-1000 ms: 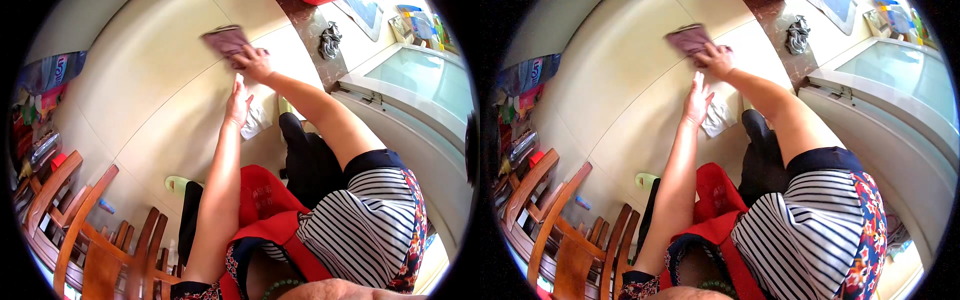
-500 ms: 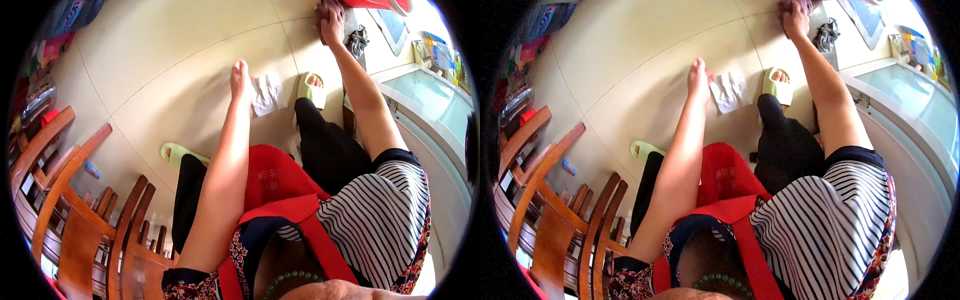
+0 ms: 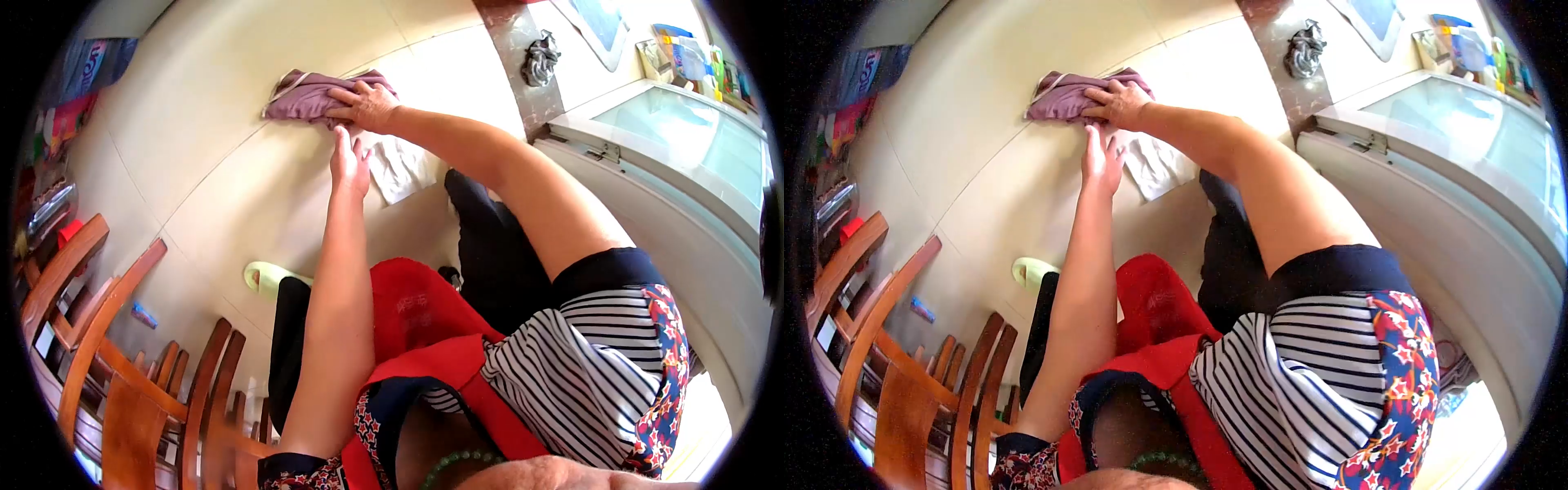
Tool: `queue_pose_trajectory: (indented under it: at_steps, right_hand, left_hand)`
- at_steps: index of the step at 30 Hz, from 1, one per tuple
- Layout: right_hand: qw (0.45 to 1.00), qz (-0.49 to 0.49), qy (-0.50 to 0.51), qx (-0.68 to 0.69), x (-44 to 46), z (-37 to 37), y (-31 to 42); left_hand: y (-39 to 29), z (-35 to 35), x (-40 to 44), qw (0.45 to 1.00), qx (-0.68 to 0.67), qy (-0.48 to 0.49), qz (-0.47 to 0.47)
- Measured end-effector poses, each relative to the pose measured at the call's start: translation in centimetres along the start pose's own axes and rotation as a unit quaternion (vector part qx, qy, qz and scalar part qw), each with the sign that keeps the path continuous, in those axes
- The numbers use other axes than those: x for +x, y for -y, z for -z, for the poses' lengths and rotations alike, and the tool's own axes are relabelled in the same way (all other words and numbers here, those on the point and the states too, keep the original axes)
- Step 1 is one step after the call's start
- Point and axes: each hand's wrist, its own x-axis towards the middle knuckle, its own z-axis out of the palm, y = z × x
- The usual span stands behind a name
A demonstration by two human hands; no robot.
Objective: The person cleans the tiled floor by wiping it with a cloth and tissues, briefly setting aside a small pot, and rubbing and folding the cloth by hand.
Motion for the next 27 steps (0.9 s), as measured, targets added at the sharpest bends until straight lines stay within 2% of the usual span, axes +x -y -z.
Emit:
queue_pose_trajectory:
  at_steps: [2, 4, 6, 8, 12, 16, 18, 20, 22, 23, 24, 25, 26, 27]
  right_hand:
    - [0.998, -0.051, -0.031, -0.015, 0.0, -0.7, -3.2]
    - [0.988, -0.146, -0.032, -0.041, -0.4, -0.8, -6.8]
    - [0.967, -0.245, -0.059, 0.021, -1.9, -1.1, -11.1]
    - [0.942, -0.334, -0.038, 0.019, -4.0, -0.8, -14.4]
    - [0.905, -0.415, -0.089, 0.042, -9.0, -1.8, -20.5]
    - [0.87, -0.491, -0.033, 0.026, -12.2, -0.4, -24.5]
    - [0.84, -0.538, -0.037, 0.057, -12.7, -0.4, -27.8]
    - [0.798, -0.58, -0.141, 0.088, -12.7, 1.8, -27.2]
    - [0.862, -0.448, -0.239, -0.011, -13.7, 2.0, -25.4]
    - [0.88, -0.433, -0.196, 0.019, -14.0, 2.3, -23.4]
    - [0.905, -0.376, -0.199, 0.016, -15.0, 1.6, -21.2]
    - [0.927, -0.322, -0.192, -0.03, -16.1, -0.4, -19.5]
    - [0.939, -0.328, -0.105, 0.002, -17.1, -1.0, -16.7]
    - [0.954, -0.287, -0.075, -0.045, -18.5, -4.0, -15.1]
  left_hand:
    - [-0.1, -0.9, 0.1, 0.999, 0.029, 0.013, -0.01]
    - [-0.6, -1.4, 0.1, 0.997, 0.063, 0.037, -0.026]
    - [-1.1, -2.1, -0.2, 0.995, 0.083, 0.048, -0.037]
    - [-1.5, -2.7, -0.5, 0.992, 0.104, 0.051, -0.046]
    - [-0.9, -2.3, 0.2, 0.992, 0.113, 0.04, -0.039]
    - [-0.6, -2.3, -0.1, 0.989, 0.136, 0.041, -0.039]
    - [-0.8, -2.3, -0.1, 0.987, 0.152, 0.039, -0.042]
    - [-1.0, -2.0, 0.0, 0.986, 0.155, 0.039, -0.045]
    - [-1.1, -2.2, 0.2, 0.987, 0.152, 0.041, -0.041]
    - [-1.2, -2.5, 0.3, 0.986, 0.153, 0.046, -0.043]
    - [-1.2, -2.7, 0.3, 0.986, 0.153, 0.048, -0.044]
    - [-1.3, -2.8, 0.2, 0.986, 0.153, 0.049, -0.045]
    - [-1.2, -2.9, 0.2, 0.986, 0.153, 0.058, -0.047]
    - [-1.2, -3.1, 0.2, 0.985, 0.152, 0.066, -0.048]
